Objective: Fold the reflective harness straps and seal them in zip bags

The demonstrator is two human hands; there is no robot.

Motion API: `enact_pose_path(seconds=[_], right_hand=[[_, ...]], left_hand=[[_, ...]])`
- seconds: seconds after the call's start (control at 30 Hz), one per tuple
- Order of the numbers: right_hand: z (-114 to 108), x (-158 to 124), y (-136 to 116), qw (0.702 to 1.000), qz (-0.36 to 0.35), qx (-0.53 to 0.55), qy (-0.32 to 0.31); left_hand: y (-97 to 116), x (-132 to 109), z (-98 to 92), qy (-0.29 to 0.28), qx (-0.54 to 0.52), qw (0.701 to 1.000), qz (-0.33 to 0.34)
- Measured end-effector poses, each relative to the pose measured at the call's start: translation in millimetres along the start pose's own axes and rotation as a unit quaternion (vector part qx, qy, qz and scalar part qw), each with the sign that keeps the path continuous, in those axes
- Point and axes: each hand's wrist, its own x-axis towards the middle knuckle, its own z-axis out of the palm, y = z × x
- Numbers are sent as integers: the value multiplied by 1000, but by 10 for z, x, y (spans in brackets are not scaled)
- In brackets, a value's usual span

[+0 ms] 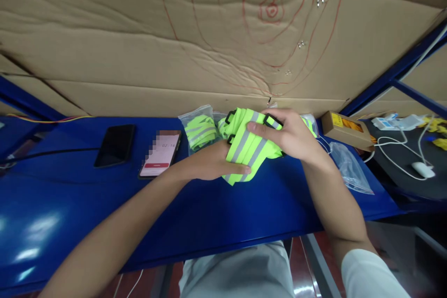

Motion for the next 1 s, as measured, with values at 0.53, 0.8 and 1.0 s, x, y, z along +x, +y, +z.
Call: enact_pose_path(seconds=[0.53,0.8,1.0], right_hand=[[219,226,402,988,25,120,-95],[328,87,191,980,-101,-82,-149],[365,79,148,992,-66,-54,-96]], left_hand=[[88,-54,-26,32,-38,998,42],[-30,16,-22,84,-48,995,13],[-2,-3,-33,40,-283,958,-18]])
